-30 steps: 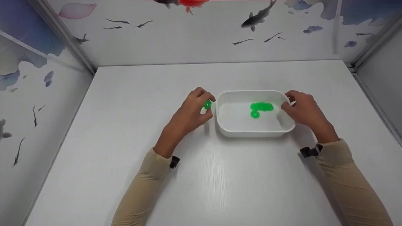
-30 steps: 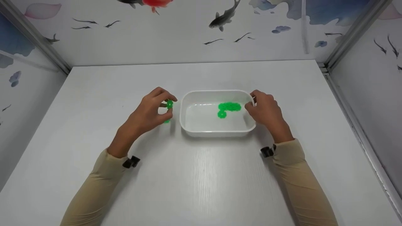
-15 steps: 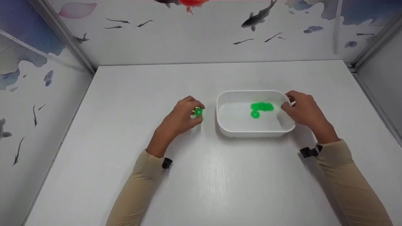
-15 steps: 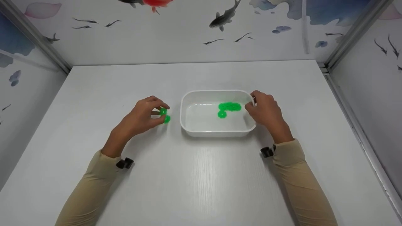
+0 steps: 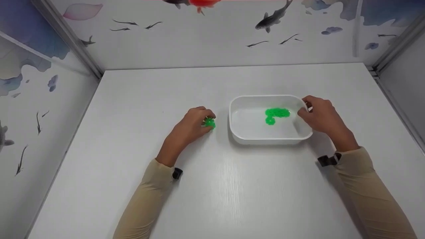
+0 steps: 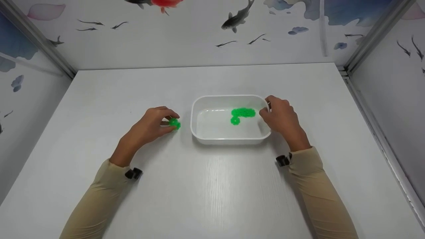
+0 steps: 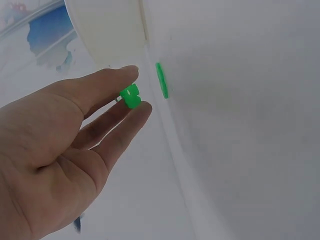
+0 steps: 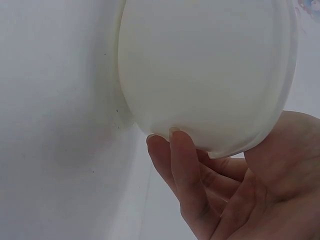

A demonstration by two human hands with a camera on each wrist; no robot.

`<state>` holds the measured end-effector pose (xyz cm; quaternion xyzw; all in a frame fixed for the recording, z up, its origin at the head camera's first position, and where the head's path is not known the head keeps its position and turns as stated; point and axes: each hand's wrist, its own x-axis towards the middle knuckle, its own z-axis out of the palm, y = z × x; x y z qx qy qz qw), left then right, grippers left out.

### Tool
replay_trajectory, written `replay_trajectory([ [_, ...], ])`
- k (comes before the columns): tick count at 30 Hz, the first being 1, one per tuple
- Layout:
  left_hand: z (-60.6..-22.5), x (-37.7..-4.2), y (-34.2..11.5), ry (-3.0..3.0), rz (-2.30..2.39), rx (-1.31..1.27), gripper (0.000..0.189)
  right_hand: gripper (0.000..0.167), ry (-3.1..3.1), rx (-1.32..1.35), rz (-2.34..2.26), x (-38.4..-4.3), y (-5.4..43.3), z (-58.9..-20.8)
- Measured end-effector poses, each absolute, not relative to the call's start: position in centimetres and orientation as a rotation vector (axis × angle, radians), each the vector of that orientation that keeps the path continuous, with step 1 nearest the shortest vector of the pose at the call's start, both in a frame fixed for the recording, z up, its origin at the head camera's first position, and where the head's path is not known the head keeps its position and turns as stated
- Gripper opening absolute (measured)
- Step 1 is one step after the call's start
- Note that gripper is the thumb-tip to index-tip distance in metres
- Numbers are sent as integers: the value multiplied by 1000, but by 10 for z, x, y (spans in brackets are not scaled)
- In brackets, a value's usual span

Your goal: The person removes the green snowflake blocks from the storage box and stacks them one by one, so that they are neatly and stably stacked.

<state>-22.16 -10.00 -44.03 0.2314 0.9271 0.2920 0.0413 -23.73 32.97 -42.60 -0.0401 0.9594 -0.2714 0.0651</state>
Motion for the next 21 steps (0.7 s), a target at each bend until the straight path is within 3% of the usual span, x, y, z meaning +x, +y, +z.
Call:
replay_trajectory([
  [21, -446, -223, -98, 2759, 835, 676, 33, 46, 2900, -137, -816, -239, 332, -429],
])
